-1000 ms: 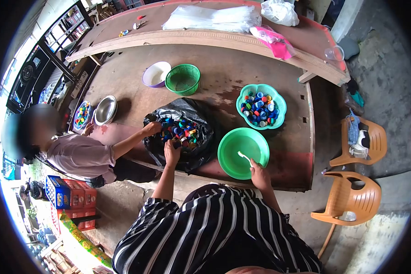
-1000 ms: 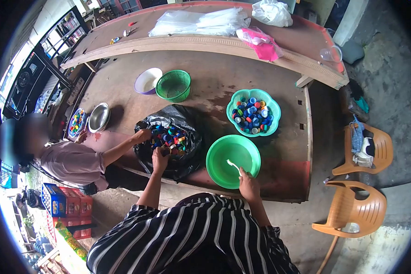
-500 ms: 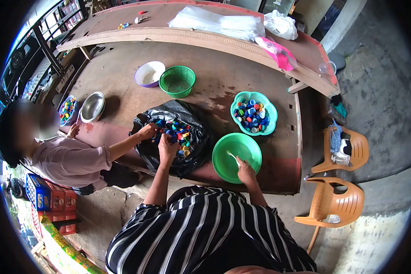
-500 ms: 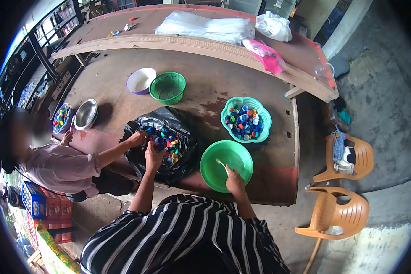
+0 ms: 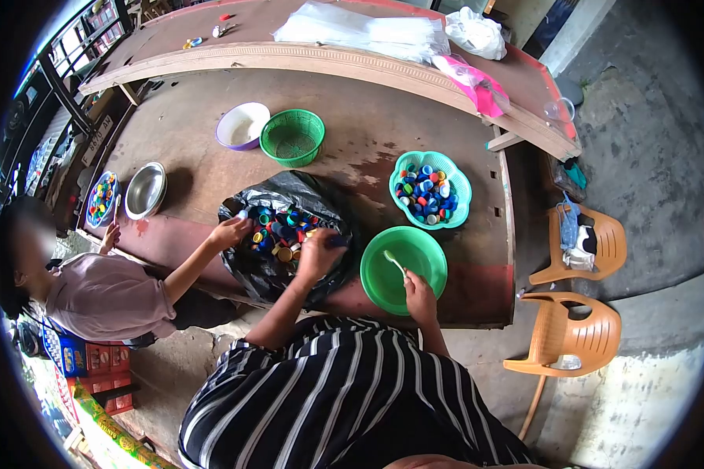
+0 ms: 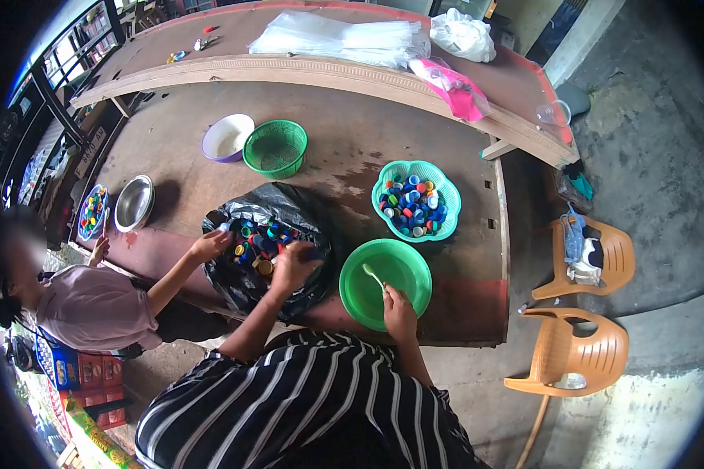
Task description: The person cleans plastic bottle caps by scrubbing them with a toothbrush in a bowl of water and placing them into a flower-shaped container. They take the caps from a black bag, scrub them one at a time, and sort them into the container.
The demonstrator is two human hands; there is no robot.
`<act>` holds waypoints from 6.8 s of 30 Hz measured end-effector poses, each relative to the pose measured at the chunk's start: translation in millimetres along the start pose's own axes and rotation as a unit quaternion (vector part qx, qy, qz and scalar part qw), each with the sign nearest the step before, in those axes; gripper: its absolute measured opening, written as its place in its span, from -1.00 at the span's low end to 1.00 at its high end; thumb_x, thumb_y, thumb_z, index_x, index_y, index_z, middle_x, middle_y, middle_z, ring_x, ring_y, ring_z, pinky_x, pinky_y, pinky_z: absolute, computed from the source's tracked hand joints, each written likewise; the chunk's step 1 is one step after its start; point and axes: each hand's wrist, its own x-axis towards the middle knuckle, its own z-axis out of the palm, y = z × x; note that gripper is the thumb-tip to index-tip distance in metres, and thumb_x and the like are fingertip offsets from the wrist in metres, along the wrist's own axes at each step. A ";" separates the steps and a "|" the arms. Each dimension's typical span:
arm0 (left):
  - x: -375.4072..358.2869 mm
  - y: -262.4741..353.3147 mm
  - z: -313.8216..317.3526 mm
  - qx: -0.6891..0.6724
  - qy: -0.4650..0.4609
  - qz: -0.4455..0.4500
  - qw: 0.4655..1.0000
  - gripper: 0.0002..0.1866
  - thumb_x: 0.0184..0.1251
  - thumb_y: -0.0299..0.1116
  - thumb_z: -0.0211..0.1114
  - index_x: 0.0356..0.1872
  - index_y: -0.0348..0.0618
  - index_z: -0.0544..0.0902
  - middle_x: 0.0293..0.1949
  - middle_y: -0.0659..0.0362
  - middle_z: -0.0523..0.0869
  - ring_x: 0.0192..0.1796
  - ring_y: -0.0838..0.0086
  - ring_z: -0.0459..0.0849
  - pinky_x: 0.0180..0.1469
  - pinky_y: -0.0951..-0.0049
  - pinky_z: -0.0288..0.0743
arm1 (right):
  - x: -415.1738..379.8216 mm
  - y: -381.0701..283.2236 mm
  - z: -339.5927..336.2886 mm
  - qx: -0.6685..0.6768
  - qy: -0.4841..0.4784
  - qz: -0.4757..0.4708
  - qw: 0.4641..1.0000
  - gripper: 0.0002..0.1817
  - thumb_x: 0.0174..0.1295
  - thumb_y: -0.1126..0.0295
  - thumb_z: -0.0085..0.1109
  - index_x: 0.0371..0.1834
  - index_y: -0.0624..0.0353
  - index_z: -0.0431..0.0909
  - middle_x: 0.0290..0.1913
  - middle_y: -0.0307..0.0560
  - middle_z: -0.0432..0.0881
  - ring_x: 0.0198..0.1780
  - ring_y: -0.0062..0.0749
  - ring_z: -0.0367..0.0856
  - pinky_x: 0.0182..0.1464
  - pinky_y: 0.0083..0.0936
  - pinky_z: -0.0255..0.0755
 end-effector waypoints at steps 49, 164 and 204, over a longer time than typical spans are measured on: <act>-28.5 -4.1 113.9 -0.503 -0.323 -0.343 0.724 -0.64 0.49 -0.13 -0.03 0.05 -0.22 0.36 0.01 0.03 0.57 0.06 0.34 0.59 0.13 0.31 0.49 | -21.0 -6.7 -21.5 -0.058 -0.072 0.083 0.992 -0.46 0.31 0.44 -0.19 0.41 0.06 0.18 -0.16 0.09 0.52 -0.16 -0.10 0.57 -0.12 -0.24 0.44; -19.5 2.0 117.7 -0.530 -0.255 -0.347 0.730 -0.67 0.44 -0.13 0.08 0.00 -0.16 0.39 0.02 0.05 0.55 0.04 0.36 0.58 0.12 0.40 0.47 | -22.6 -19.8 -13.5 -0.008 -0.010 0.117 0.993 -0.44 0.28 0.47 -0.14 0.40 0.12 0.16 -0.13 0.16 0.50 -0.15 0.02 0.57 -0.14 -0.16 0.45; -17.7 -3.7 119.5 -0.030 -0.224 0.012 0.974 -0.65 -0.06 -0.36 0.43 -0.24 -0.27 0.56 -0.36 -0.04 0.69 -0.29 0.16 0.71 -0.22 0.32 0.58 | -31.1 -25.6 -26.5 -0.096 -0.027 0.149 0.984 -0.50 0.30 0.39 -0.13 0.34 -0.10 0.29 -0.18 0.09 0.51 -0.18 0.07 0.57 -0.14 -0.10 0.42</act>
